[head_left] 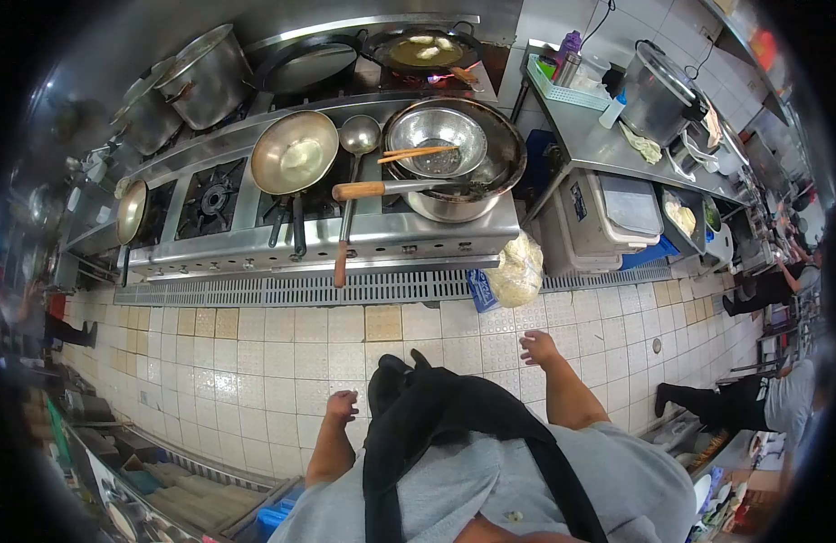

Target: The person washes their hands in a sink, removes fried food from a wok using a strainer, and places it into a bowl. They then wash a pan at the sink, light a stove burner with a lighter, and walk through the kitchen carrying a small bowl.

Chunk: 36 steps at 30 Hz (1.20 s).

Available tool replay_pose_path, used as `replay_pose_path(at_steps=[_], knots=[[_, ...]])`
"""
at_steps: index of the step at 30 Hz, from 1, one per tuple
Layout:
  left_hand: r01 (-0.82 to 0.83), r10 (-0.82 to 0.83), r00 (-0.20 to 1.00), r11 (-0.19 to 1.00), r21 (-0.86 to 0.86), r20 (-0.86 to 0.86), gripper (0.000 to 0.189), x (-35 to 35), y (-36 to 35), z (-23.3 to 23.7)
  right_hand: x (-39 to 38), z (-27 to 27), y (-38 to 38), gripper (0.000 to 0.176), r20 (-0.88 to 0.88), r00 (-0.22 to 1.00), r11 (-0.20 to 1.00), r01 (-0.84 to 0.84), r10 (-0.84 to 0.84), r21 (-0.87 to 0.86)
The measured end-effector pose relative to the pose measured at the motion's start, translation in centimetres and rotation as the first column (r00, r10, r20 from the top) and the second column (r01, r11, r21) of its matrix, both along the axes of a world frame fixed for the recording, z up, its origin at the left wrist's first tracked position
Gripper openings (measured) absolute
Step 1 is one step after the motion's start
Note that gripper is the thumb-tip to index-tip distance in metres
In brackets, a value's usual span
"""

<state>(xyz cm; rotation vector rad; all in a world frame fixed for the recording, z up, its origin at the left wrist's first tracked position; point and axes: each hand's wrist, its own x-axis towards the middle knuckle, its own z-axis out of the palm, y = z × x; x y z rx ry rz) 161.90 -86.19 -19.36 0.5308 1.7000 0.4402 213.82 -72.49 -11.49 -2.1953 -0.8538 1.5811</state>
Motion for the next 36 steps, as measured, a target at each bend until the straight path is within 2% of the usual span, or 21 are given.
replay_pose_path(at_steps=[1, 2, 4, 5, 8, 10, 11, 12, 13, 15, 17, 19, 20, 21, 23, 24, 26, 28, 33, 34, 36], knots=[[-0.09, 0.096, 0.993, 0.993, -0.073, 0.076, 0.037, 0.9, -0.7, 0.4, -0.5, 1.1, 0.6, 0.043, -0.036, 0.999, 0.999, 0.007, -0.005, 0.047], [-0.075, 0.084, 0.994, 0.991, -0.115, 0.075, 0.034, 1.5, -1.5, 0.6, -0.8, 1.5, 0.5, 0.045, -0.071, 0.997, 0.996, 0.018, -0.011, 0.093], [0.176, -0.177, 0.984, 0.984, -0.031, -0.018, 0.033, 2.4, -3.5, 1.1, -0.6, 0.8, -1.0, 0.045, -0.11, 0.994, 0.99, 0.018, -0.003, 0.14], [0.086, -0.087, 0.996, 0.986, -0.142, 0.0, 0.033, 3.6, -3.7, 2.6, -0.5, 0.4, -1.9, 0.045, -0.141, 0.99, 0.983, 0.017, 0.009, 0.184], [0.22, -0.217, 0.975, 0.975, 0.036, -0.055, 0.033, 3.2, -7.0, -0.9, 0.5, -2.2, -7.7, 0.04, -0.108, 0.99, 0.993, -0.082, 0.092, 0.088], [0.133, -0.136, 0.99, 0.99, -0.052, -0.039, 0.03, 4.9, -7.3, 2.2, 3.0, -6.3, -13.3, 0.047, -0.012, 0.974, 0.969, -0.228, 0.228, -0.095], [0.044, -0.048, 0.999, 0.989, -0.139, -0.022, 0.028, 5.7, -7.6, 3.7, 5.2, -8.8, -16.4, 0.042, 0.164, 0.521, 0.536, -0.842, 0.838, -0.06], [0.269, -0.272, 0.958, 0.962, -0.046, -0.091, 0.026, 5.1, -8.6, 1.8, 7.4, -11.1, -19.4, 0.038, 0.517, -0.103, -0.09, -0.995, 0.85, -0.05], [0.27, -0.273, 0.957, 0.962, -0.04, -0.093, 0.026, 4.8, -9.3, 0.9, 7.8, -9.5, -22.2, 0.036, 0.457, -0.132, -0.078, -0.988, 0.879, -0.134], [0.293, -0.296, 0.951, 0.955, -0.048, -0.087, 0.025, 4.3, -10.1, 0.3, 9.6, -10.6, -26.2, 0.03, 0.253, 0.084, 0.138, -0.97, 0.964, -0.202], [0.513, -0.499, 0.848, 0.858, 0.035, -0.18, 0.026, 4.4, -9.7, 2.4, 11.3, -11.0, -29.8, 0.029, 0.105, 0.32, 0.337, -0.881, 0.942, -0.332], [0.185, -0.204, 0.978, 0.948, -0.258, -0.05, 0.026, 4.5, -8.9, 3.2, 11.7, -9.9, -30.7, 0.03, 0.044, 0.511, 0.481, -0.772, 0.858, -0.415], [0.19, -0.21, 0.976, 0.949, -0.252, -0.052, 0.026, 3.3, -8.9, 1.5, 11.5, -9.2, -30.9, 0.03, 0.031, 0.611, 0.559, -0.703, 0.791, -0.44], [0.331, -0.335, 0.938, 0.942, -0.062, -0.087, 0.028, 1.2, -9.3, -2.4, 11.0, -8.5, -30.8, 0.031, 0.031, 0.706, 0.636, -0.617, 0.707, -0.464], [0.46, -0.443, 0.885, 0.879, 0.128, -0.144, 0.03, -0.2, -9.1, -3.5, 9.8, -8.0, -30.1, 0.032, 0.039, 0.905, 0.807, -0.356, 0.423, -0.472], [0.428, -0.406, 0.902, 0.888, 0.17, -0.149, 0.032, 0.0, -8.1, -1.8, 8.9, -7.8, -29.5, 0.032, 0.048, 0.957, 0.863, -0.234, 0.285, -0.448], [0.393, -0.368, 0.918, 0.895, 0.212, -0.149, 0.035, 0.6, -6.2, 2.1, 6.3, -6.8, -27.8, 0.033, 0.039, 0.996, 0.933, -0.058, 0.077, -0.354], [-0.044, 0.041, 0.999, 0.995, 0.085, 0.032, 0.041, 0.7, -5.6, 4.5, 3.3, -5.8, -25.5, 0.035, 0.01, 1.0, 0.966, 0.022, -0.02, -0.258], [-0.019, 0.018, 1.0, 0.996, 0.09, 0.012, 0.038, -3.5, -10.4, 2.3, -3.5, -2.5, -20.0, 0.044, -0.063, 0.996, 0.992, -0.063, 0.056, -0.109], [0.069, -0.067, 0.997, 0.995, 0.068, -0.036, 0.037, -4.5, -11.9, 1.6, -4.8, -1.7, -19.5, 0.046, -0.063, 0.997, 0.998, -0.042, 0.039, -0.051], [0.268, -0.259, 0.962, 0.955, 0.126, -0.083, 0.037, -8.7, -17.2, -4.5, -6.6, -1.5, -19.1, 0.045, -0.055, 0.998, 0.998, -0.046, 0.045, -0.033]])
